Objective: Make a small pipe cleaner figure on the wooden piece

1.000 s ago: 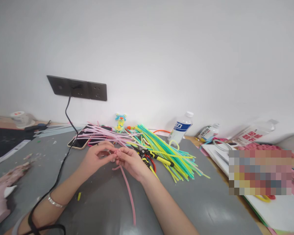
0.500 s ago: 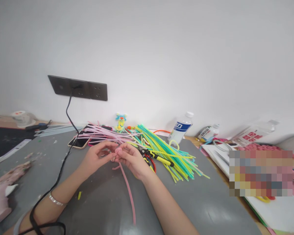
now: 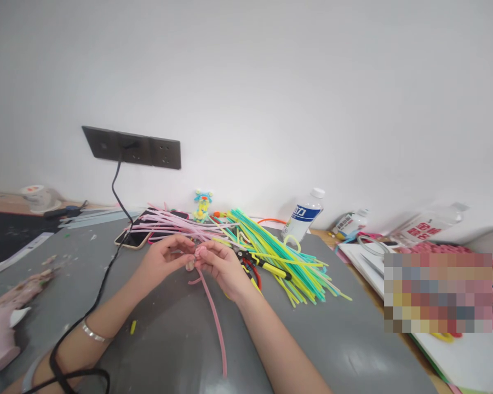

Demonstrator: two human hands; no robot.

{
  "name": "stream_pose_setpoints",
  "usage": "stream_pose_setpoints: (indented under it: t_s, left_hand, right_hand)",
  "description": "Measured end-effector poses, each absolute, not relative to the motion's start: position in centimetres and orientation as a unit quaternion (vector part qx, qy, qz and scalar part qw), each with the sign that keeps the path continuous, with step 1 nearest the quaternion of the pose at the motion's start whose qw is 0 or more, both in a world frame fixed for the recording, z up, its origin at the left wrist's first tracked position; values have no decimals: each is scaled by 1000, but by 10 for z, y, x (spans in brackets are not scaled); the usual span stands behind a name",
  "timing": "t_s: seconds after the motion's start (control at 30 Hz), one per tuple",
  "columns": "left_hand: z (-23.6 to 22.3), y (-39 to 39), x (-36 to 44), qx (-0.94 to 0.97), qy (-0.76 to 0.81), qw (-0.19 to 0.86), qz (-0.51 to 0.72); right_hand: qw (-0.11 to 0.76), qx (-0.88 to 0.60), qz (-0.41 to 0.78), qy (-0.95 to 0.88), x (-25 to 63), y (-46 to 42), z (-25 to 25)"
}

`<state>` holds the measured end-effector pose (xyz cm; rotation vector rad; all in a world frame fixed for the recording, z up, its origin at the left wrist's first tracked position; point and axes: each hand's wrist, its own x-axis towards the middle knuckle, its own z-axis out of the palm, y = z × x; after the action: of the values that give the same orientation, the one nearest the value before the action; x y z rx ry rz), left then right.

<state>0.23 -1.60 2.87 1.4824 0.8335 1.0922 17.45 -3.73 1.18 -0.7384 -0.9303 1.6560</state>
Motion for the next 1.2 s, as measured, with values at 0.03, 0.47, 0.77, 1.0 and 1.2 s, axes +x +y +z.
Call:
stream_pose_setpoints:
  t_s: [0.03, 0.47, 0.77, 1.0, 1.2]
  left_hand:
    - [29, -16, 3, 616, 351, 537, 458]
    - [25, -15, 3, 614, 378, 537, 438]
    - [25, -14, 2, 632, 360, 529, 438]
    - [21, -13, 1, 632, 363, 521, 444]
    - [20, -13, 1, 636, 343, 524, 451]
  right_hand:
    - [528, -307, 690, -388, 173, -38, 12]
    - [549, -333, 638, -425, 170, -40, 12]
    - [559, -350, 595, -459, 171, -38, 13]
    - [569, -360, 578, -461, 172, -38, 12]
    - [567, -362, 585, -453, 171, -39, 15]
